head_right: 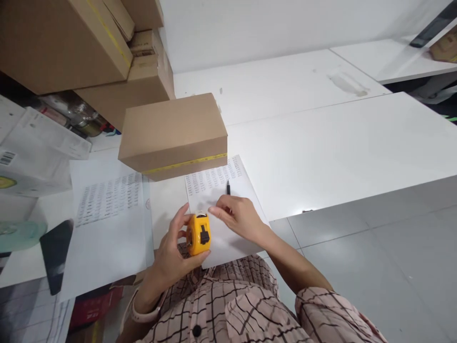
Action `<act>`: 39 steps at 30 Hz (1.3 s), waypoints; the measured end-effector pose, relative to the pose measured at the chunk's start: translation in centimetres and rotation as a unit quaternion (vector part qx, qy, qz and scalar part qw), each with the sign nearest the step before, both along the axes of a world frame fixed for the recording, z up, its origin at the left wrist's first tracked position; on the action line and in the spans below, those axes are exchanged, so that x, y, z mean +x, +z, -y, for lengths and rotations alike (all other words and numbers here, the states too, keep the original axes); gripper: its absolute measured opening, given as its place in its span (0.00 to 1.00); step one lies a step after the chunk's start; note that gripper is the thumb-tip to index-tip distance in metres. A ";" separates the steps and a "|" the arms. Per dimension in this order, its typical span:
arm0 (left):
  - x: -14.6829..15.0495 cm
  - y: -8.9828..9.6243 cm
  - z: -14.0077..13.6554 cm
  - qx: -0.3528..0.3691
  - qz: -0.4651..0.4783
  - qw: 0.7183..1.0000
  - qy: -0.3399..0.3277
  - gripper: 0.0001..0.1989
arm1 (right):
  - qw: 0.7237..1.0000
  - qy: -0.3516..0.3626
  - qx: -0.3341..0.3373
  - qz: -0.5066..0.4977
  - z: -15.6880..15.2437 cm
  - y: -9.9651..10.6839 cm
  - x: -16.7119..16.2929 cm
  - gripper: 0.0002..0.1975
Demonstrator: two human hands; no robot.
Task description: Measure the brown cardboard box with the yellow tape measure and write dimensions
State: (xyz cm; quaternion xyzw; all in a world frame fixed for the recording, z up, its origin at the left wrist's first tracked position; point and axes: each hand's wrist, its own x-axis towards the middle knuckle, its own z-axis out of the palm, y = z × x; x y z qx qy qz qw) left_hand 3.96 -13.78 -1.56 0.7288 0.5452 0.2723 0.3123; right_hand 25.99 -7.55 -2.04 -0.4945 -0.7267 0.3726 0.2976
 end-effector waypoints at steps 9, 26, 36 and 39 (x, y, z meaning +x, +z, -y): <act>-3.3 -0.6 -4.7 0.092 -0.272 0.940 0.182 0.37 | 0.945 -0.064 0.020 0.321 -2.7 -3.1 0.5 0.18; 3.1 -4.4 -5.1 0.215 -0.136 0.967 0.001 0.19 | 0.982 -0.095 0.003 -0.166 -2.3 -1.2 3.7 0.13; 5.3 -6.6 -4.7 0.160 -0.189 0.966 -0.078 0.30 | 0.947 -0.119 -0.110 -0.278 -5.9 -2.1 0.6 0.20; 5.1 -6.7 -4.8 0.167 -0.185 0.965 -0.079 0.29 | 0.949 -0.129 -0.110 -0.266 -7.4 -3.8 0.9 0.21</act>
